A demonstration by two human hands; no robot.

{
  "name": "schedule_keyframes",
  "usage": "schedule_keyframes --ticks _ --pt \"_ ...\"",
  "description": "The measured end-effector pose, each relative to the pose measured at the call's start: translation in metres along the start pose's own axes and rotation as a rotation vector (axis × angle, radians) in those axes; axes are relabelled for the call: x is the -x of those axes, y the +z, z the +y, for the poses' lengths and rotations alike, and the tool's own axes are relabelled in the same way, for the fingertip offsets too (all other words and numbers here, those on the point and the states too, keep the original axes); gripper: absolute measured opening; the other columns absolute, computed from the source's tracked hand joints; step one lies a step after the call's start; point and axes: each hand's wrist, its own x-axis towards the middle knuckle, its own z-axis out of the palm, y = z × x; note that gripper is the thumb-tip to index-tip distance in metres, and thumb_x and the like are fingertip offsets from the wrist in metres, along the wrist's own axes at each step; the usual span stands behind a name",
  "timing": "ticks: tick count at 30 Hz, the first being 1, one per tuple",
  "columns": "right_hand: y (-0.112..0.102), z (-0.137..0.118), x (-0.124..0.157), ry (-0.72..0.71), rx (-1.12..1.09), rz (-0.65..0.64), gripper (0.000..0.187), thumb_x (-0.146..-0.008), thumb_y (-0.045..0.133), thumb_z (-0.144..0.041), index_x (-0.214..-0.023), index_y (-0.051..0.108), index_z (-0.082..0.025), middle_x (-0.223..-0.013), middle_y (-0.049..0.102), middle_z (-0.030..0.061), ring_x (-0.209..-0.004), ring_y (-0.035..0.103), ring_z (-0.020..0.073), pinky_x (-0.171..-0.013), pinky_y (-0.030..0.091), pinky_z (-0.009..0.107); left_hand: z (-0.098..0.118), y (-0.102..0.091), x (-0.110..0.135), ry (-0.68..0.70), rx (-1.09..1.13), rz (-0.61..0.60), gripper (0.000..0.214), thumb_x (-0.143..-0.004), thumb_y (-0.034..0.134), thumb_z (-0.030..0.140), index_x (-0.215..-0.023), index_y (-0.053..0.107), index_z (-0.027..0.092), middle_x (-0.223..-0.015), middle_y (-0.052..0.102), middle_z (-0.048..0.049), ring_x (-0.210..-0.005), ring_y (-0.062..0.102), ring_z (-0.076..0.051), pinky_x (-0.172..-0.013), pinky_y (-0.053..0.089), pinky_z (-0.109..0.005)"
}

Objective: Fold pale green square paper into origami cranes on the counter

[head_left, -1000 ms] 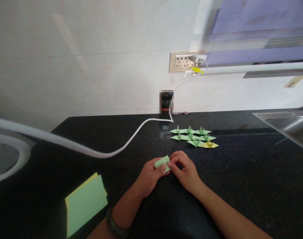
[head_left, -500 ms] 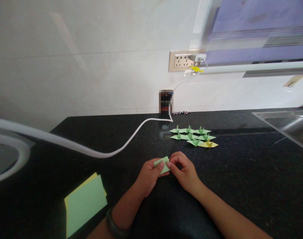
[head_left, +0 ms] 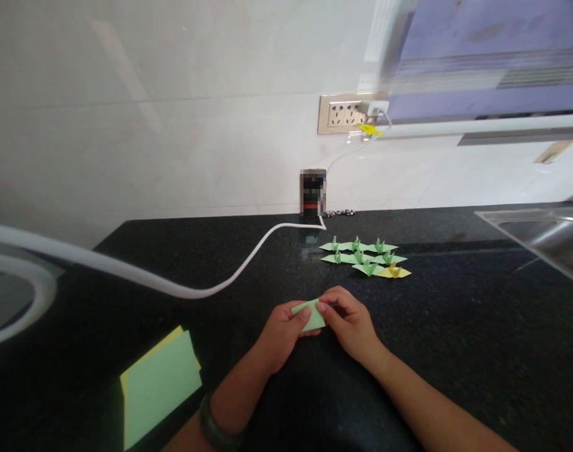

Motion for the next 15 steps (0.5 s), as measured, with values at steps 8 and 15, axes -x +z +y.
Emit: schedule_keyframes --ticks 8,15 --pt "0.0012 0.0010 0.0000 0.100 -0.135 -0.023 0.014 -0.077 0.052 -0.031 -0.072 0.056 -0.018 -0.073 0.050 0.0014 -0.057 0.048 0.0097 -0.048 0.042 0.021 0.0024 0.0019 0.0013 -0.030 0.006 0.003 0.033 -0.071 0.057 0.034 -0.094 0.061 0.011 -0.080 0.063 -0.0081 -0.075 0.058 -0.019 -0.070 0.046 -0.032" --pt "0.0014 0.0020 0.0006 0.139 -0.155 -0.053 0.017 -0.078 0.050 -0.034 -0.072 0.052 -0.018 -0.071 0.047 0.0004 -0.051 0.046 0.0080 -0.044 0.041 0.020 0.0028 0.0035 0.0018 -0.036 -0.001 -0.012 0.032 -0.071 0.056 0.036 -0.091 0.062 0.012 -0.077 0.063 -0.0075 -0.072 0.058 -0.018 -0.068 0.045 -0.031"
